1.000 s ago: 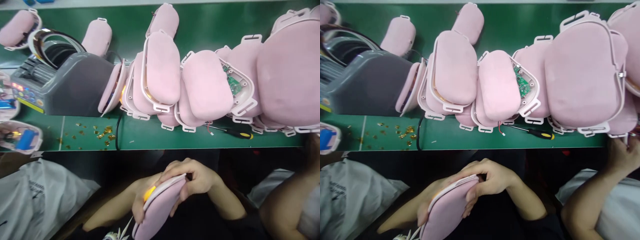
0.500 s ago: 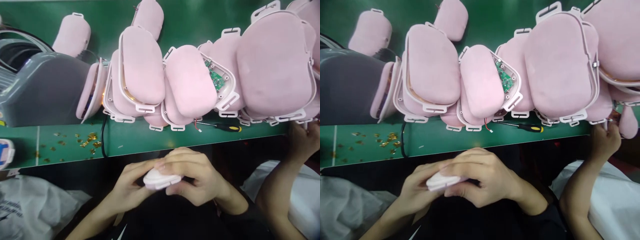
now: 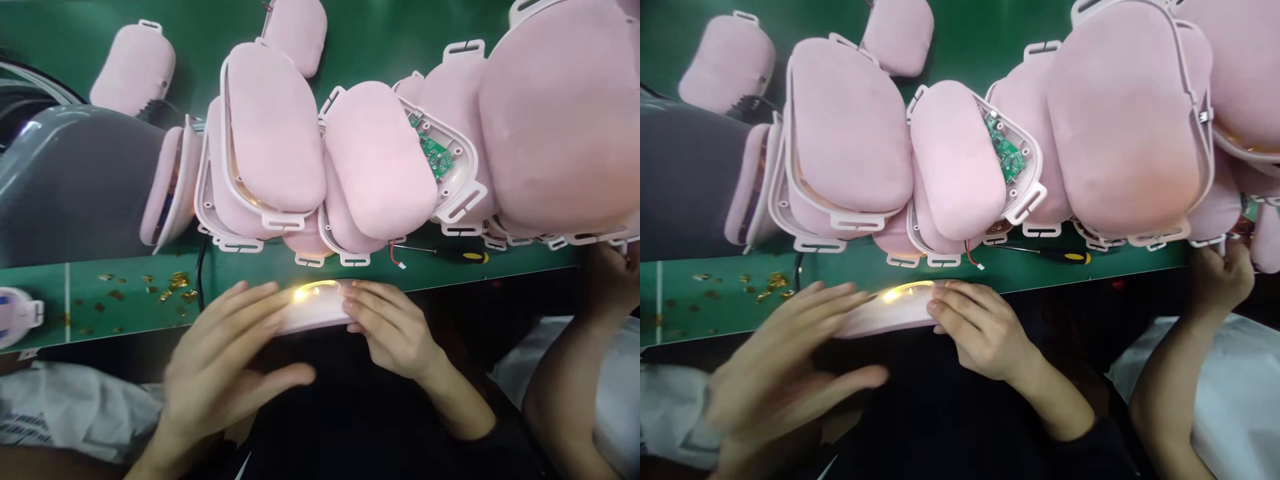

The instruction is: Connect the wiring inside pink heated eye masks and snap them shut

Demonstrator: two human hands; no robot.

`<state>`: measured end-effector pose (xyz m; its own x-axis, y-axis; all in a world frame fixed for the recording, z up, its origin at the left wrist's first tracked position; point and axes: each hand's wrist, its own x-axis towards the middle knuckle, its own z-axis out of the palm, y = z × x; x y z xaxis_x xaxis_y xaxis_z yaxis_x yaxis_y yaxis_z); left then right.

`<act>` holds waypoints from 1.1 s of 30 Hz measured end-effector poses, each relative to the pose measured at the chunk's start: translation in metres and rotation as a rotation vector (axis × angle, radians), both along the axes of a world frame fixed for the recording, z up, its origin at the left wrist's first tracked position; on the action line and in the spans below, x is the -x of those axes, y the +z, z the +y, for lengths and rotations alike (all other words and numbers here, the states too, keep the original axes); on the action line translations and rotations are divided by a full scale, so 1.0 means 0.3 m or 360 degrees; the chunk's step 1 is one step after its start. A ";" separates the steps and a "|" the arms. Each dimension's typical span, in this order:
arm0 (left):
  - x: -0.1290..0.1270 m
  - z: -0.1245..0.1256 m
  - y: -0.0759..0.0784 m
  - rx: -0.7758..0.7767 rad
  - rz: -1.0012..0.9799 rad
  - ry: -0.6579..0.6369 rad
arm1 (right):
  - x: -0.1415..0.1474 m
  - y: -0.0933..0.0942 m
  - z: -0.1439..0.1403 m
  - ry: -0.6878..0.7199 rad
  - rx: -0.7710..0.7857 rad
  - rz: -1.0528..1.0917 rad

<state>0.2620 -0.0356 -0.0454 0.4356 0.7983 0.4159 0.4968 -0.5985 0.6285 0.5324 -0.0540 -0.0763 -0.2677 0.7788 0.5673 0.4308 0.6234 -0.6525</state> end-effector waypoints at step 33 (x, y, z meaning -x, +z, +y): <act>-0.143 -0.018 -0.031 -0.0008 -0.0734 -0.0184 | 0.085 0.040 -0.028 -0.0089 -0.0117 0.0679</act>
